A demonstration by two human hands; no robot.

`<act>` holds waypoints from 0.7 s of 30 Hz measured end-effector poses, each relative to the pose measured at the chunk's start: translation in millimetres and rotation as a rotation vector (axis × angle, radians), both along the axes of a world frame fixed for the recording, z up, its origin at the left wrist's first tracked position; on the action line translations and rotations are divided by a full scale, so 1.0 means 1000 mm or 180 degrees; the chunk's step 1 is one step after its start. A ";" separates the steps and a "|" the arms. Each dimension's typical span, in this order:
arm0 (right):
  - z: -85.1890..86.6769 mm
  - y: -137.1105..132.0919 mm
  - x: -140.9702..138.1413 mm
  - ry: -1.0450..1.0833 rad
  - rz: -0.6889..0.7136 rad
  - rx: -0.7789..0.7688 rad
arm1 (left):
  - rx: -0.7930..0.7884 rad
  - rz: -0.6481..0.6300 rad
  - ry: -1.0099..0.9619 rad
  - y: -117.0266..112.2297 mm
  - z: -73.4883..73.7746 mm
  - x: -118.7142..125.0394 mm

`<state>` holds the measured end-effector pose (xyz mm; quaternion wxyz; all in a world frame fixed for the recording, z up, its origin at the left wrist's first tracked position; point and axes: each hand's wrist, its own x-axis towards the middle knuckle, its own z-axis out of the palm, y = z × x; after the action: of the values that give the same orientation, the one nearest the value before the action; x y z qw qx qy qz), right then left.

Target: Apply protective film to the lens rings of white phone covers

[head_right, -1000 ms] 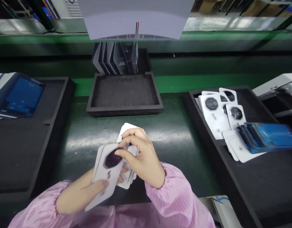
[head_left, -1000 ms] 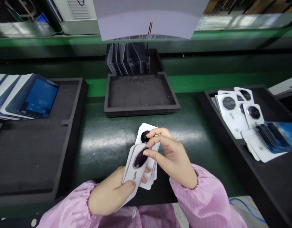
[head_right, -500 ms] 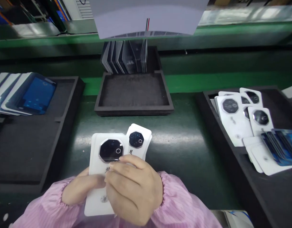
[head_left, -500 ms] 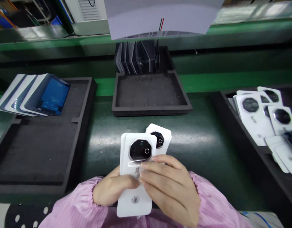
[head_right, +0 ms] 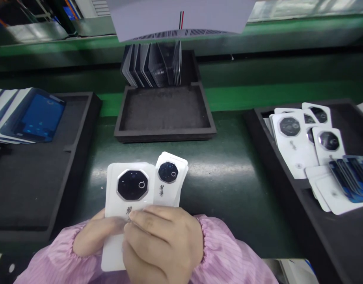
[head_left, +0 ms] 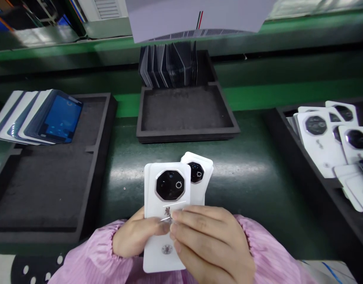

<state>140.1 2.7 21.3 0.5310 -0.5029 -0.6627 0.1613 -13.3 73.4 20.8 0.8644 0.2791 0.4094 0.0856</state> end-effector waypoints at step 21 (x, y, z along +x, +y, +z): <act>-0.011 0.048 0.044 0.0350 -0.0051 -0.1340 | -0.0044 -0.0673 -0.0618 -0.001 -0.003 0.003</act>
<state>184.5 50.9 10.7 0.4509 -0.5984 -0.5803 0.3191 -10.6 72.5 17.4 0.9060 0.3051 0.2928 0.0179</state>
